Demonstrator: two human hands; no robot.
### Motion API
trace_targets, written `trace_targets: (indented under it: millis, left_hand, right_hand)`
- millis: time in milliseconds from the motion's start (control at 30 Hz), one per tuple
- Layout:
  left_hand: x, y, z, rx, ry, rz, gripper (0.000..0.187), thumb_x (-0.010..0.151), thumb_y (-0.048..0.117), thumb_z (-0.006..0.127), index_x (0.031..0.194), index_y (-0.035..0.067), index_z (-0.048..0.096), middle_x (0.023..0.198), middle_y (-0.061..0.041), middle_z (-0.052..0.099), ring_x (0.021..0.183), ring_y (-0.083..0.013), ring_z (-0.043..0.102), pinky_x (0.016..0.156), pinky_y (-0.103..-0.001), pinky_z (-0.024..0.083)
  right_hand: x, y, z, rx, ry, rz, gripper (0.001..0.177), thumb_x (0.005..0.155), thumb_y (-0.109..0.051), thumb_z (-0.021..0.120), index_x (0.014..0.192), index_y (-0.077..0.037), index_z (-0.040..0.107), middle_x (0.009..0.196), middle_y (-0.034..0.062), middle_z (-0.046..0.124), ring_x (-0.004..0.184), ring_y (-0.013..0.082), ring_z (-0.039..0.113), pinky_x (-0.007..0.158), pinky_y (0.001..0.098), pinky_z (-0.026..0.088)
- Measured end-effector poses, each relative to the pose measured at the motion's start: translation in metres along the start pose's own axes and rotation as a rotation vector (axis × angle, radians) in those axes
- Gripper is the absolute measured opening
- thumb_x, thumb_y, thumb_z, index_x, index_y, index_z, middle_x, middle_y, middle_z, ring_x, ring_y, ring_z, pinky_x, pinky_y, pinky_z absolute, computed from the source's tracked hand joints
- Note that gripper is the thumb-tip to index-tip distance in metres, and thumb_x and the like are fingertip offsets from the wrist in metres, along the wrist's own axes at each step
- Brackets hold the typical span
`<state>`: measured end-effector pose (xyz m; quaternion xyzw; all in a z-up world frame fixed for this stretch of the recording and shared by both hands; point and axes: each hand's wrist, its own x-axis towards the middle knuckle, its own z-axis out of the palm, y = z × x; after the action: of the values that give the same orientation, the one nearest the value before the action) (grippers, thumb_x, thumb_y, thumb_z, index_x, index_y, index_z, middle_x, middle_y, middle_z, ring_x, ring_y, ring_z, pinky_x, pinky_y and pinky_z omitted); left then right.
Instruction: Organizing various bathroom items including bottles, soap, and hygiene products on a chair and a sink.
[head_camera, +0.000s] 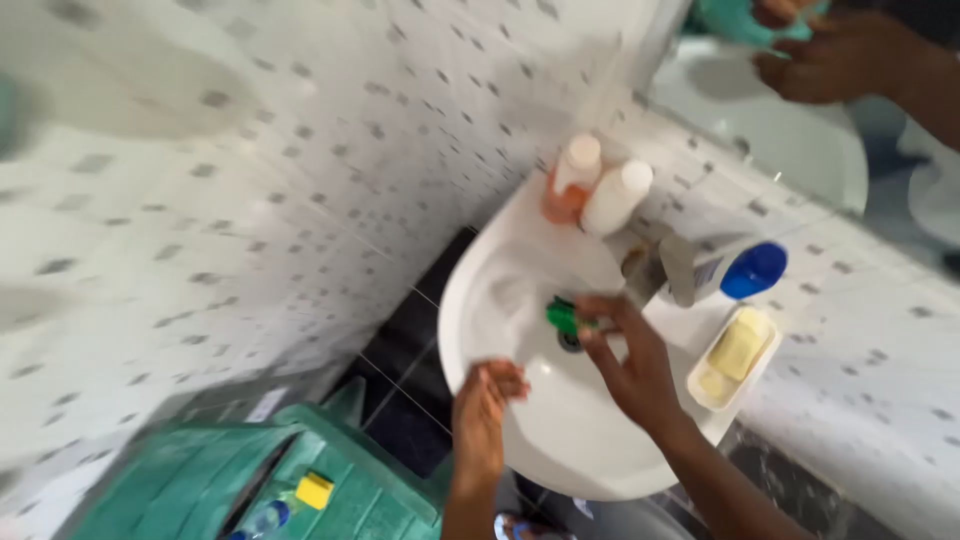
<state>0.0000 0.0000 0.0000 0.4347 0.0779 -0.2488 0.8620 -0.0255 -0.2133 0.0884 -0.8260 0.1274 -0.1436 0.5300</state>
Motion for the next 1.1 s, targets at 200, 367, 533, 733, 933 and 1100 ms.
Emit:
trace_targets:
  millis: [200, 367, 533, 733, 933, 1100]
  left_hand:
    - [0.12, 0.005, 0.022, 0.41, -0.2, 0.139, 0.036, 0.107, 0.032, 0.054, 0.119, 0.0, 0.064, 0.113, -0.013, 0.072, 0.102, -0.0229, 0.069, 0.09, -0.038, 0.054]
    - [0.202, -0.003, 0.044, 0.68, -0.317, 0.291, 0.039, 0.105, 0.029, 0.06, 0.134, 0.003, 0.056, 0.133, -0.011, 0.063, 0.119, -0.0216, 0.062, 0.098, -0.037, 0.052]
    - [0.242, -0.007, 0.08, 0.894, -0.367, 0.467, 0.052, 0.105, 0.028, 0.061, 0.149, 0.008, 0.044, 0.152, -0.01, 0.051, 0.138, -0.0249, 0.052, 0.107, -0.04, 0.049]
    - [0.268, -0.033, 0.083, 0.956, -0.366, 0.597, 0.049, 0.106, 0.015, 0.068, 0.15, 0.008, 0.047, 0.161, -0.012, 0.045, 0.152, -0.0302, 0.042, 0.119, -0.045, 0.045]
    - [0.273, -0.038, 0.079, 1.024, -0.376, 0.645, 0.044, 0.103, 0.014, 0.069, 0.142, 0.004, 0.05, 0.153, -0.014, 0.04, 0.141, -0.029, 0.045, 0.113, -0.042, 0.046]
    - [0.265, -0.035, 0.081, 1.043, -0.214, 0.697, 0.038, 0.091, 0.009, 0.081, 0.122, -0.003, 0.063, 0.115, -0.008, 0.045, 0.101, -0.021, 0.046, 0.085, -0.034, 0.046]
  right_hand:
    - [0.046, 0.048, 0.033, -0.06, 0.237, -0.129, 0.036, 0.104, -0.023, 0.065, 0.132, -0.001, 0.059, 0.148, 0.0146, 0.057, 0.132, 0.0264, 0.061, 0.102, 0.0365, 0.055]
    - [0.062, 0.084, 0.048, -0.148, 0.301, -0.189, 0.035, 0.104, -0.022, 0.066, 0.13, 0.001, 0.059, 0.155, 0.018, 0.05, 0.144, 0.0332, 0.053, 0.114, 0.0412, 0.05]
    - [0.072, 0.106, 0.047, -0.177, 0.375, -0.192, 0.036, 0.105, -0.018, 0.066, 0.135, -0.002, 0.055, 0.162, 0.0206, 0.041, 0.153, 0.0345, 0.042, 0.121, 0.0418, 0.047]
    - [0.085, 0.119, 0.036, -0.002, 0.435, -0.119, 0.054, 0.109, -0.012, 0.063, 0.154, -0.005, 0.034, 0.169, 0.0161, 0.024, 0.161, 0.0278, 0.026, 0.127, 0.0407, 0.038]
    - [0.098, 0.125, 0.027, 0.013, 0.388, -0.013, 0.078, 0.105, -0.014, 0.067, 0.167, -0.006, 0.02, 0.176, 0.015, 0.022, 0.163, 0.0313, 0.033, 0.125, 0.044, 0.045]
    - [0.099, 0.133, 0.031, 0.142, 0.42, 0.062, 0.08, 0.107, -0.023, 0.07, 0.169, -0.008, 0.021, 0.167, 0.014, 0.029, 0.147, 0.0262, 0.05, 0.119, 0.0411, 0.051]
